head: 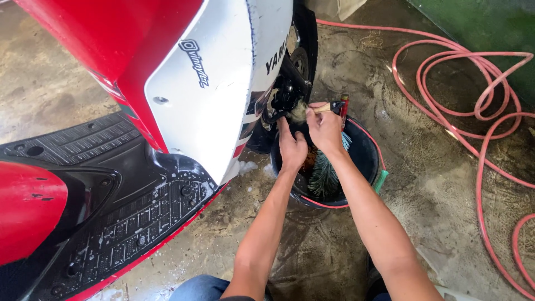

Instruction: The person scrubs the front wheel and brake disc of a motorcycle using a brush and a bucket of soapy water. They pour more soap into the bucket and continue scrubbing the wheel spokes and tire with the brush.

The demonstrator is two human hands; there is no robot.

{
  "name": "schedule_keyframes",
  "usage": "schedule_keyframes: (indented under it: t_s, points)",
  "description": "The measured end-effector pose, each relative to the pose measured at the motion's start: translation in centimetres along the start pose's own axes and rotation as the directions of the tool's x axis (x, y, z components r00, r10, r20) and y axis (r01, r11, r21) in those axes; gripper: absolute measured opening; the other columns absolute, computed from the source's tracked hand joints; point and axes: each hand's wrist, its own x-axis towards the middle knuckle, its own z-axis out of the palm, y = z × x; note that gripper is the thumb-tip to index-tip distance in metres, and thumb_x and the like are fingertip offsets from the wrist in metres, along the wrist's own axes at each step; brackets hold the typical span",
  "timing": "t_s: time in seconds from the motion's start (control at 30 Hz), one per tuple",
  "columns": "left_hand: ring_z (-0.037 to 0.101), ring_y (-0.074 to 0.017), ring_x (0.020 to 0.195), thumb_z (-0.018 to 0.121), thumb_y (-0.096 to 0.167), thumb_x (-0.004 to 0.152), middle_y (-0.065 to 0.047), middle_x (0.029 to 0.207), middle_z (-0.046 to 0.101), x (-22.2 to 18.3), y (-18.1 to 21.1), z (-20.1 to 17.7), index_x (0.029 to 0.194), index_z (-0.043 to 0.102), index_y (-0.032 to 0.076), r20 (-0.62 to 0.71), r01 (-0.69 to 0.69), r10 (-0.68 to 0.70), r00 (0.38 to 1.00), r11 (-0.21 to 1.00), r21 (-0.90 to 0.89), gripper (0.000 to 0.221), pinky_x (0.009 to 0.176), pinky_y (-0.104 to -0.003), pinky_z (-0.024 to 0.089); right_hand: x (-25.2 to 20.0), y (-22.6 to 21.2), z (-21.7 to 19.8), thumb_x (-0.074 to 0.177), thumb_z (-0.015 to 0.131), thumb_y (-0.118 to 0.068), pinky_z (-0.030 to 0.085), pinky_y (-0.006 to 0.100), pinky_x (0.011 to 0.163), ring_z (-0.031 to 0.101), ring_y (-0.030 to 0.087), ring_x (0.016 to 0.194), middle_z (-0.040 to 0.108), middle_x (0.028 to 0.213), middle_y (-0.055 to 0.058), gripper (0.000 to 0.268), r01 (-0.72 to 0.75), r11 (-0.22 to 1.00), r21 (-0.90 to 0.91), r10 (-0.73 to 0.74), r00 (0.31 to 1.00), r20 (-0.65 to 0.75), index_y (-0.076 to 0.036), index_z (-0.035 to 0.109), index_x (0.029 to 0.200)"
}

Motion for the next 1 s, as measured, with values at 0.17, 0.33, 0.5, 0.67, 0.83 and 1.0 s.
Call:
schedule_keyframes:
  t_s: [0.17,0.33,0.5,0.67,0.83,1.0]
  points:
    - [0.024,-0.0474,0.153,0.051,0.005,0.089,-0.038,0.163,0.022,0.0,1.6,-0.8,0.156,0.021,-0.012,0.047,0.084,-0.083,0.995,0.996,-0.026,0.076,0.126,-0.043,0.021,0.0,0.3,0.3,0.101,0.065,-0.009,0.063,0.030,0.070,0.075,0.017,0.079,0.077,0.095,0.013,0.016,0.212,0.970,0.118,-0.221,0.973,0.073,0.001,0.068,0.114]
    - [0.022,-0.0485,0.155,0.052,0.005,0.090,-0.039,0.164,0.022,0.5,1.2,-0.9,0.157,0.018,-0.013,0.033,-0.008,0.008,0.999,1.000,0.016,0.076,0.128,-0.044,0.019,0.3,0.0,0.1,0.101,0.063,-0.011,0.060,0.030,0.060,0.073,0.017,0.069,0.078,0.095,0.012,0.016,0.011,0.996,0.083,-0.017,0.997,0.071,-0.001,0.070,0.113]
    - [0.023,-0.0453,0.154,0.052,0.006,0.090,-0.035,0.165,0.021,0.5,2.2,-1.4,0.159,0.014,-0.009,0.078,0.087,-0.087,0.993,0.996,-0.001,0.080,0.125,-0.042,0.022,0.5,-0.3,-0.5,0.103,0.069,-0.013,0.056,0.033,0.065,0.071,0.019,0.065,0.074,0.077,0.015,0.015,-0.063,0.991,-0.120,0.067,0.997,0.029,0.001,0.073,0.106]
    - [0.030,-0.0443,0.149,0.050,0.009,0.089,-0.034,0.162,0.026,0.8,3.0,-1.8,0.161,0.011,-0.006,0.126,0.183,-0.176,0.976,0.982,-0.046,0.083,0.122,-0.041,0.027,0.6,0.7,0.4,0.100,0.065,-0.013,0.060,0.029,0.064,0.072,0.015,0.071,0.075,0.086,0.012,0.019,0.097,0.994,0.049,-0.099,0.994,0.053,0.002,0.069,0.110]
    - [0.021,-0.0449,0.155,0.056,0.007,0.090,-0.036,0.164,0.021,0.8,2.1,-1.6,0.159,0.013,-0.009,0.101,0.085,-0.088,0.991,0.996,0.033,0.083,0.126,-0.041,0.021,0.7,-1.8,-0.2,0.100,0.067,-0.013,0.055,0.031,0.061,0.071,0.017,0.063,0.074,0.074,0.013,0.018,0.041,0.999,0.016,-0.042,0.999,0.010,0.004,0.070,0.106]
    - [0.027,-0.0483,0.151,0.055,0.008,0.092,-0.037,0.162,0.026,0.6,1.4,-1.2,0.157,0.019,-0.010,0.069,0.058,-0.062,0.996,0.997,0.048,0.077,0.123,-0.044,0.025,1.8,-1.7,-0.5,0.098,0.070,-0.013,0.053,0.037,0.060,0.068,0.022,0.062,0.071,0.071,0.015,0.016,0.014,0.989,-0.144,-0.011,1.000,0.019,0.002,0.073,0.103]
